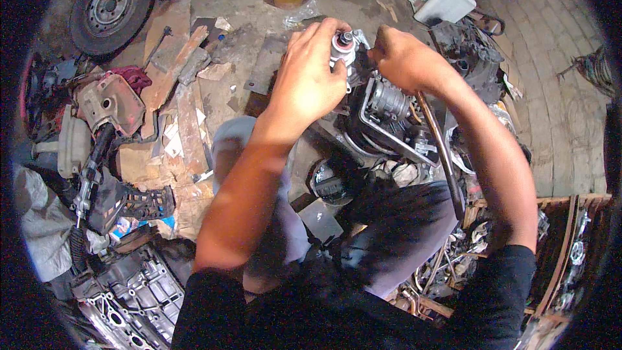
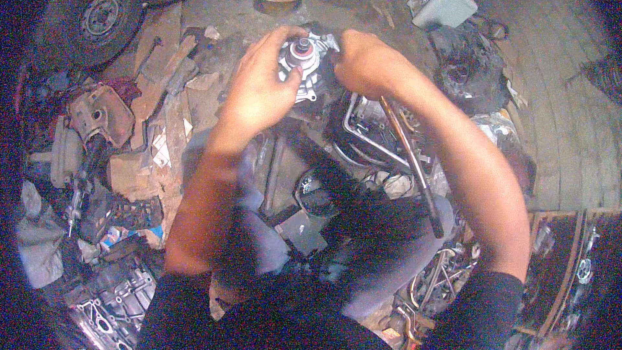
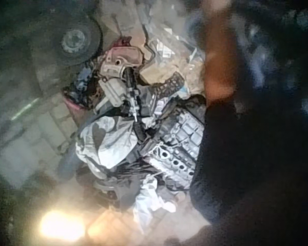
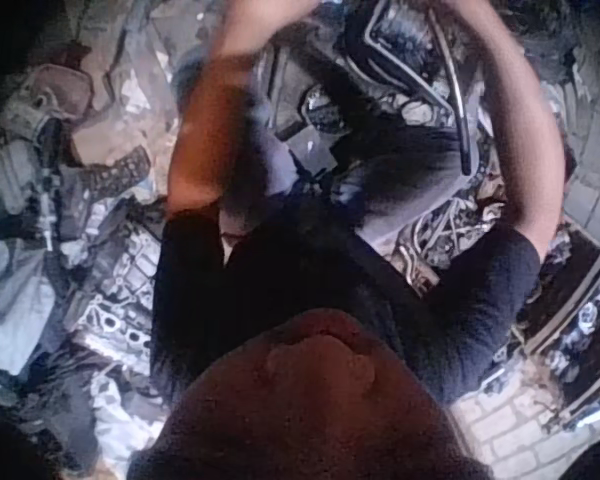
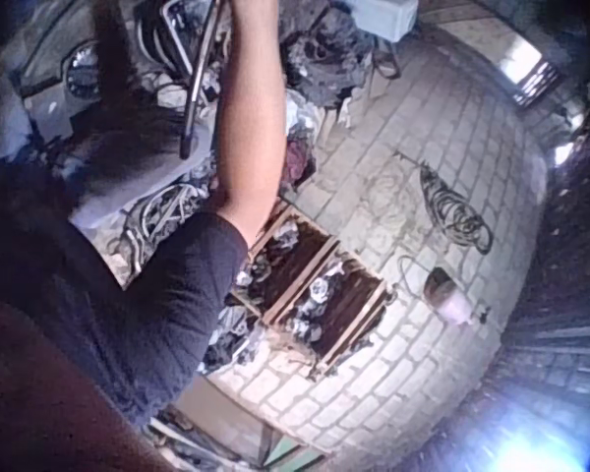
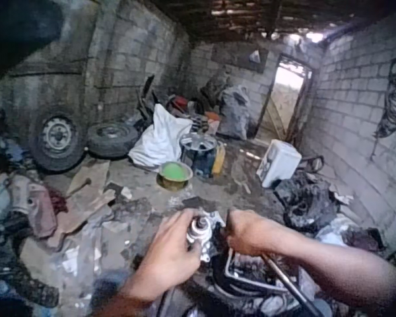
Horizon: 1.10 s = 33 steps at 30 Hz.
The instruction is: The person sits on the floor in a cluttered workshop and uses a wrench to tighten bolts on a metallic engine component. They repeatedly adjust the wrench and rotate the part to access different bolts.
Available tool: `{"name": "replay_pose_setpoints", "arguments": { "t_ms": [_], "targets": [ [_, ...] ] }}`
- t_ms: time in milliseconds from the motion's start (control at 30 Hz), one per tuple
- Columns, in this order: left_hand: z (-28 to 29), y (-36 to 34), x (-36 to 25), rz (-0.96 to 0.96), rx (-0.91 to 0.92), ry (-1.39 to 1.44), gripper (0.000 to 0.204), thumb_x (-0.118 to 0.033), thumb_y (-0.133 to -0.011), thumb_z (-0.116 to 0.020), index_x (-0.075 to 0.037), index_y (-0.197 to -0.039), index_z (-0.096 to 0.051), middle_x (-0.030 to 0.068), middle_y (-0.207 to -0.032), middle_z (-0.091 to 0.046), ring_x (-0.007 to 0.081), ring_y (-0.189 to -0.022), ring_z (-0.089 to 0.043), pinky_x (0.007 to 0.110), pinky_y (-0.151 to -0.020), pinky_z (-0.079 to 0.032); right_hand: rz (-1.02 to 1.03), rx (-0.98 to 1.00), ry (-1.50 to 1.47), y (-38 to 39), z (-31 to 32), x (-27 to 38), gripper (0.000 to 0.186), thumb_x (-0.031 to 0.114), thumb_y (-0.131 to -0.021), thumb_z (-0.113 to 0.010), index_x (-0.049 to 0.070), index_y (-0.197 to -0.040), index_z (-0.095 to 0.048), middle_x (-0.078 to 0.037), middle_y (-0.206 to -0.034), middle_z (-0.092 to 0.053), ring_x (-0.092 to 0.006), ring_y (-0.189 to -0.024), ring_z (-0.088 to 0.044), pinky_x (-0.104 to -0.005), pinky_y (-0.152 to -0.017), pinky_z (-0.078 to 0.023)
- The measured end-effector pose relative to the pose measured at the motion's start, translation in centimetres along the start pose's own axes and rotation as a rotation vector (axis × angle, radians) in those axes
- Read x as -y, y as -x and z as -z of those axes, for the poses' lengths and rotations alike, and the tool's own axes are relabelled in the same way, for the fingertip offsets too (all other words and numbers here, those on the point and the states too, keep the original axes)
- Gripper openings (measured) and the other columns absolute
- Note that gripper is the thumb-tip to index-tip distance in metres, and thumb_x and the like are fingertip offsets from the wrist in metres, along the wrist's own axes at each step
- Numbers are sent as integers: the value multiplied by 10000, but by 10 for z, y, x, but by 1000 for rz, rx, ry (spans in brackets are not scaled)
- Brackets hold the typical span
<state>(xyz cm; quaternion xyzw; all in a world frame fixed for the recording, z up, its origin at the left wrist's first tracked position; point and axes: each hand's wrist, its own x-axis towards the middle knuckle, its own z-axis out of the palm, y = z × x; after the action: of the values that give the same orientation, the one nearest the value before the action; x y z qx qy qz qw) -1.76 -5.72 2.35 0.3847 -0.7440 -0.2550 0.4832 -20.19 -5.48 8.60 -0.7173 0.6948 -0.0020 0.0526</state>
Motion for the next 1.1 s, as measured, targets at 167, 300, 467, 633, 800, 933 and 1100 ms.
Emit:
{"name": "replay_pose_setpoints", "arguments": {
  "t_ms": [167, 300, 467, 633, 800, 933, 1100],
  "targets": [
    [2, -17, 12, 34, 167, 93, 331, -119, -832, -683, -57, -1155, -642, 174, -1139, -676, 318, -1106, -635, 404, -974, -474, 198, 152, 13, -5, 14, -17, 287, 162, -916, -606, -49, -1095, -528, -265, -1021, -664, -418, -996, -641, -481, -848, -496],
    [23, -70, 5, 108, 261, 163, 425, -373, -935, -604, -35, -1189, -655, 142, -1110, -703, 240, -1020, -661, 361, -901, -505, 366, 218, 73, -5, 29, -20, 333, 169, -938, -602, -40, -1156, -462, -270, -990, -662, -440, -978, -631, -509, -818, -492],
    [-5, -125, 25, 138, 494, 399, 487, -423, -1018, -459, -6, -1102, -698, 149, -980, -729, 215, -903, -675, 358, -808, -523, 523, 296, 189, -8, 37, -27, 338, 173, -932, -618, 11, -1178, -454, -263, -851, -659, -479, -847, -628, -529, -715, -493],
    [-49, -122, 61, 154, 664, 627, 439, -338, -1051, -408, -7, -1107, -692, 164, -948, -739, 202, -820, -673, 332, -800, -528, 762, 257, 389, -14, 38, -38, 484, 156, -886, -564, 151, -1368, -510, -196, -847, -694, -394, -832, -696, -495, -712, -561],
    [-43, -113, 61, 68, 721, 380, 404, -290, -1036, -437, 9, -1004, -707, 117, -881, -754, 166, -797, -660, 332, -791, -501, 846, 318, 734, -16, 55, -24, 509, 142, -859, -553, 279, -1349, -544, -137, -814, -698, -342, -774, -711, -479, -661, -580],
    [-42, -115, 69, 40, 701, 357, 383, -277, -1013, -462, 4, -983, -721, 104, -845, -758, 162, -732, -659, 328, -727, -512, 884, 205, 556, -13, 57, -22, 447, 135, -843, -572, 179, -1287, -559, -140, -777, -693, -350, -724, -703, -487, -635, -567],
    [-50, -116, 79, -11, 681, 379, 377, -280, -1000, -483, 11, -968, -722, 105, -845, -758, 178, -744, -677, 345, -727, -518, 550, 198, 205, -6, 49, -12, 406, 125, -831, -651, 21, -1207, -540, -198, -781, -684, -406, -731, -681, -526, -655, -527]
  ]
}}
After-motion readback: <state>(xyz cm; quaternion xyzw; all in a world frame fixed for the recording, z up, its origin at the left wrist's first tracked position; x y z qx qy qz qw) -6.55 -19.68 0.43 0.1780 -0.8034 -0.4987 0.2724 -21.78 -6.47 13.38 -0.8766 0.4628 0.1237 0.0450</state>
